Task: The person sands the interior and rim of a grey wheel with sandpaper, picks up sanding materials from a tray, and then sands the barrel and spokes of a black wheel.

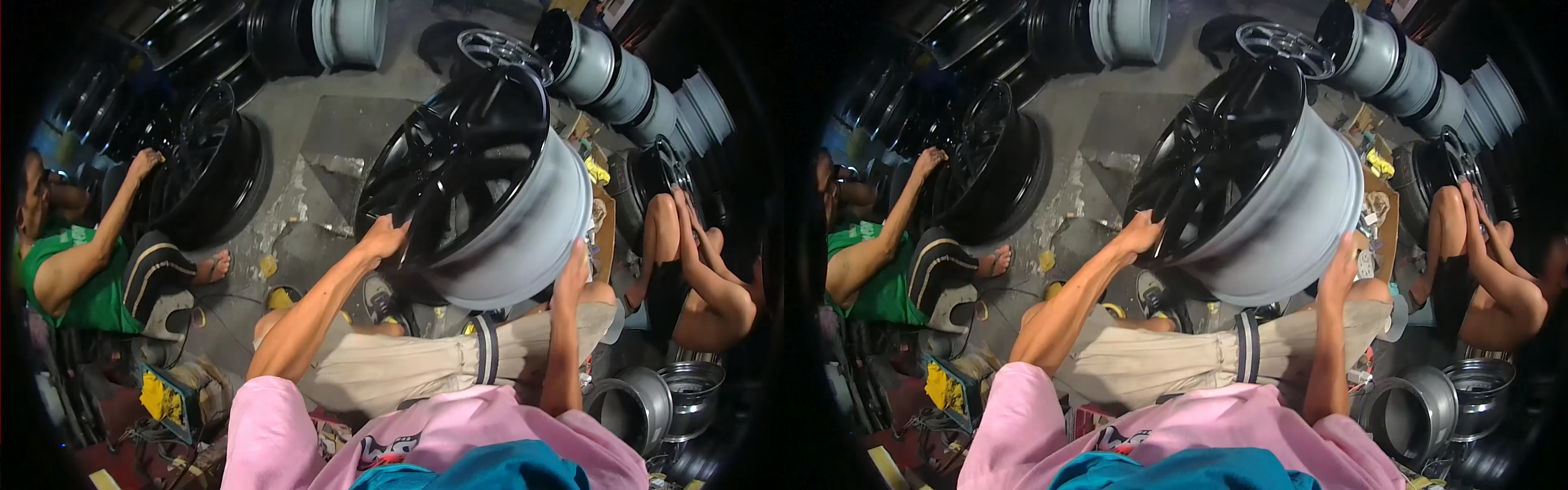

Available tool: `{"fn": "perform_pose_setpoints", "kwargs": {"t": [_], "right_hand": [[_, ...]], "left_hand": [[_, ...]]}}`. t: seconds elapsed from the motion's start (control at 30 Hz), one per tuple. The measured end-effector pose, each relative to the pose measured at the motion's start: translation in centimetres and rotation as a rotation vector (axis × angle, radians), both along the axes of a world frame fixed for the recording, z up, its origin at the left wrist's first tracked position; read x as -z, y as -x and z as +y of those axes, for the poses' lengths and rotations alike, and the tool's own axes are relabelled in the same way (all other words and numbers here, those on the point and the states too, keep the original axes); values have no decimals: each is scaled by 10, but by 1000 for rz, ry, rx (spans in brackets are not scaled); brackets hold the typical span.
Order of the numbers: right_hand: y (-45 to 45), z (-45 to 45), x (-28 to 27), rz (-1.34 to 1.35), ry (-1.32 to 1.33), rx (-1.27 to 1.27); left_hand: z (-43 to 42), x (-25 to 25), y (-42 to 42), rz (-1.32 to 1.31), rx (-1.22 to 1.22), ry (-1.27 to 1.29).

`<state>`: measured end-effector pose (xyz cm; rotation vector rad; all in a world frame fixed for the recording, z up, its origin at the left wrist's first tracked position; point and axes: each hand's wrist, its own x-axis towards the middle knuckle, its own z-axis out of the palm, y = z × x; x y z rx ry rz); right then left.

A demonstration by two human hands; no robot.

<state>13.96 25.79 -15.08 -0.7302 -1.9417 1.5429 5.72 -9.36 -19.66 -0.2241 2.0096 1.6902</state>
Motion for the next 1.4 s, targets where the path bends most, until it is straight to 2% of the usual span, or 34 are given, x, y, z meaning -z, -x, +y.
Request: {"fn": "perform_pose_setpoints", "kwargs": {"t": [0.1,0.17,0.2,0.33,0.37,0.43,0.47,0.5,0.53,0.57,0.63,0.73,0.83,0.9,0.93,1.0,1.07,1.1,1.17,1.23,1.27,1.3,1.37,1.4], "right_hand": [[34,1,1,-18,-35,-45],[44,-9,-5,-7,-88,-17],[37,-22,-14,-60,-176,43],[28,-28,-4,14,-251,100],[23,-16,7,-58,-302,110],[7,-6,15,-125,-359,123],[-6,-12,13,-71,-357,139],[-13,-16,9,-22,-353,152],[-14,-18,2,205,-400,113],[-16,-16,-9,199,-400,120],[-11,-6,-45,263,-753,-23],[35,11,-78,297,-1045,-113],[75,-8,-86,242,-1161,-201],[65,-51,-64,220,-1046,-268],[51,-69,-51,276,-1083,-282],[24,-81,-36,328,-1114,-297],[7,-82,-27,331,-1125,-530],[18,-75,-28,321,-1120,-520],[72,-41,-50,339,-1184,-395],[134,-15,-90,-18,-685,-431],[201,35,-57,-69,-809,-421],[249,55,-52,-72,-825,-462],[316,70,-27,-91,-762,-518],[337,65,-24,-136,-632,-589]], "left_hand": [[-1,2,5,-56,-150,-175],[-21,48,24,-93,-121,-119],[-23,3,13,-164,-67,-209],[-19,9,3,-109,-111,-217],[-16,8,2,-110,-98,-214],[-7,2,4,-15,-110,-22],[-8,7,9,-11,-111,-31],[-13,19,16,245,-17,334],[-18,17,22,498,82,701],[-25,15,28,700,61,719],[-22,-35,27,962,-15,808],[-6,-96,36,857,-128,304],[20,-162,16,709,-37,208],[38,-176,6,723,5,250],[41,-189,0,601,119,297],[49,-175,-1,538,168,185],[59,-156,-4,437,216,98],[62,-149,-1,433,230,100],[65,-141,2,423,184,4],[65,-141,4,389,202,-30],[64,-144,5,361,238,-28],[64,-146,5,332,274,-24],[66,-151,5,302,286,-78],[66,-153,6,267,310,-129]]}}
